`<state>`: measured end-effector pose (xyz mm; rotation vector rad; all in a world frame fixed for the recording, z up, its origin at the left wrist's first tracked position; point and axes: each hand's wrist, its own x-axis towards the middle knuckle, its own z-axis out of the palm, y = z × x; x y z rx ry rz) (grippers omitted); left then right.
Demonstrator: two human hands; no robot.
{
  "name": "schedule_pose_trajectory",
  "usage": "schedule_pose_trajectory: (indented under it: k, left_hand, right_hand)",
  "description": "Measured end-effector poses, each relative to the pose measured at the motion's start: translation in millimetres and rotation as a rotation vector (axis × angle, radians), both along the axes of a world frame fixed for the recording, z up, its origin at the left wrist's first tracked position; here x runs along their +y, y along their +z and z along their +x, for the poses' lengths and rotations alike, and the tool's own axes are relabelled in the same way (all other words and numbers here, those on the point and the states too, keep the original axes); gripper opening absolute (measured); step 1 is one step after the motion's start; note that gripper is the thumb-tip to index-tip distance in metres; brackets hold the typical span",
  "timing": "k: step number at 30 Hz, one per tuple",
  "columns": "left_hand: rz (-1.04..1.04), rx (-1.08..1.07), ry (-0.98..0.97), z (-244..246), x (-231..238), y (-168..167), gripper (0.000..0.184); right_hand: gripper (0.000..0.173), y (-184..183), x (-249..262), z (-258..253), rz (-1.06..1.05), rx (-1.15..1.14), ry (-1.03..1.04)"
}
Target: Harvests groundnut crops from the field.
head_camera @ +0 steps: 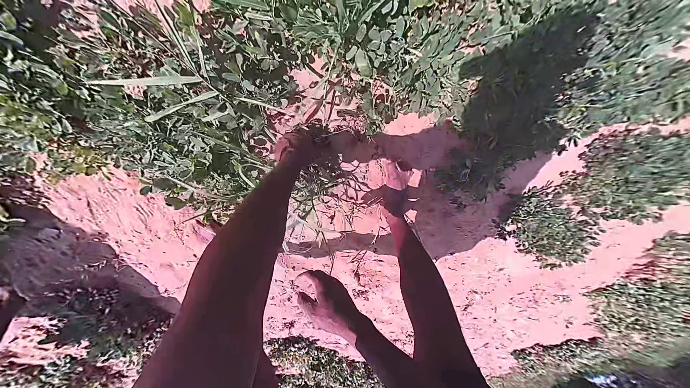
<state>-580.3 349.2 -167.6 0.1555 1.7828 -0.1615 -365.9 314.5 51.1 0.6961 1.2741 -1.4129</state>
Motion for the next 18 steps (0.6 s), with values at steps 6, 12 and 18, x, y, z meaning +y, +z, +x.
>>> schedule_pose_trajectory:
  k: [6,12,18]
  left_hand:
    - [0.008,-0.091,0.182,63.4,-25.9,25.6,0.05]
    - [0.291,-0.425,0.047,140.4,-114.2,171.8,0.037]
    - [0.536,-0.235,-0.385,79.4,-95.2,101.9,0.029]
  right_hand:
    - [0.041,-0.9,-4.3,3.5,-0.077,-0.035,0.046]
    - [0.043,12.8,-22.4,3.6,-0.261,-0.022,0.195]
    - [0.042,25.2,-47.5,8.5,-0.495,0.028,0.317]
